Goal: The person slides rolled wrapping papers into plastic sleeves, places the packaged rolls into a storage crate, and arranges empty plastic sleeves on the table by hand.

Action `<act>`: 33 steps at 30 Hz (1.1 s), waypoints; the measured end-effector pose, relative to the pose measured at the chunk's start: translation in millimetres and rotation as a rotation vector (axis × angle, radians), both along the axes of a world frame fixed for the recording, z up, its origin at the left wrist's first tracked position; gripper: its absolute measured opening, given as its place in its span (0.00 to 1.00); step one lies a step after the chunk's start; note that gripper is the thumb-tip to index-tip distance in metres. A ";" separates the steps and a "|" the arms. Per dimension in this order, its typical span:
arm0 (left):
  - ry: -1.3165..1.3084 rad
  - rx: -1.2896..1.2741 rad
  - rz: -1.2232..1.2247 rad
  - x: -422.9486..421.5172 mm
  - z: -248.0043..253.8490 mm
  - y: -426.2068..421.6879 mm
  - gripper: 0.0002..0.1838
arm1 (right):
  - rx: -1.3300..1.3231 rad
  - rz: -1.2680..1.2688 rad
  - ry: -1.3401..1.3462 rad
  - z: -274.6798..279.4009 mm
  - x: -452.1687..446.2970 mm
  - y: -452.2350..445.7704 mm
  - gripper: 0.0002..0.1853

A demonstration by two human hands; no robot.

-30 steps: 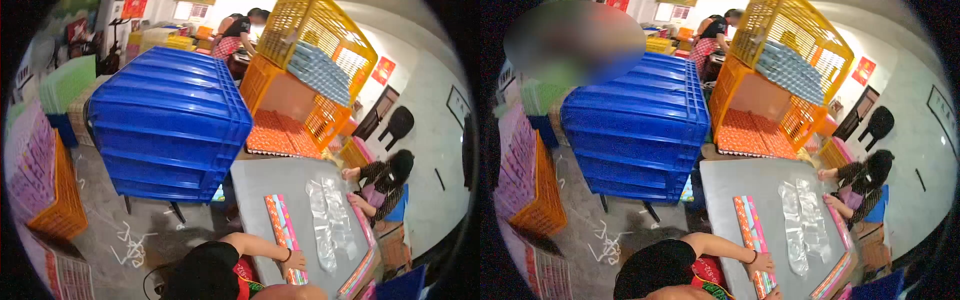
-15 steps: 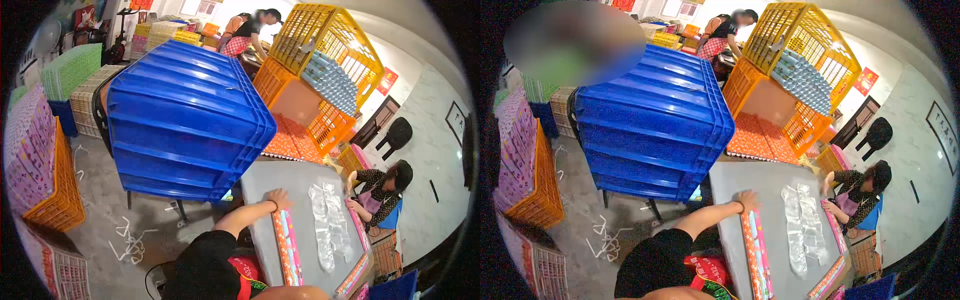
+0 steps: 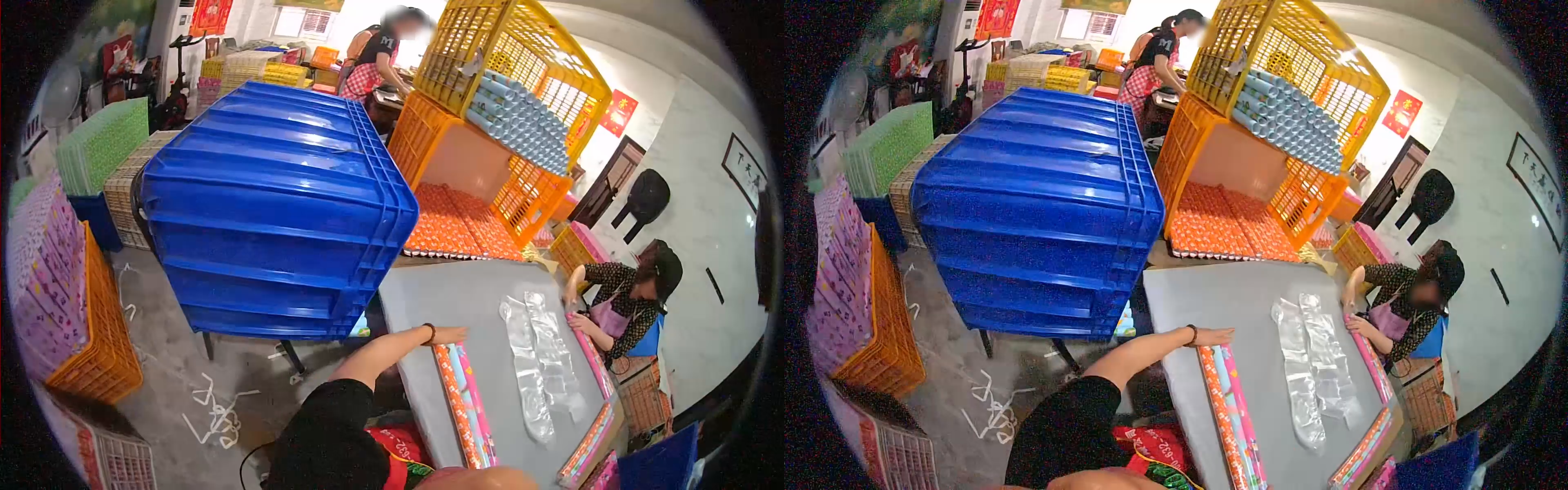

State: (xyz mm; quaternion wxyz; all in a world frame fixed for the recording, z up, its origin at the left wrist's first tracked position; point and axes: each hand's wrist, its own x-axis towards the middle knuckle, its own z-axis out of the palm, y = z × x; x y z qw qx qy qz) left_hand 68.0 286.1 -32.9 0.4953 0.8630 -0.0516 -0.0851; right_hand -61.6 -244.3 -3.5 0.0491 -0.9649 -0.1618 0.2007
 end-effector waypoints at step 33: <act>-0.586 0.658 -0.474 -131.6 25.4 -207.4 0.36 | 0.685 -0.643 0.814 24.1 -5.7 7.3 0.26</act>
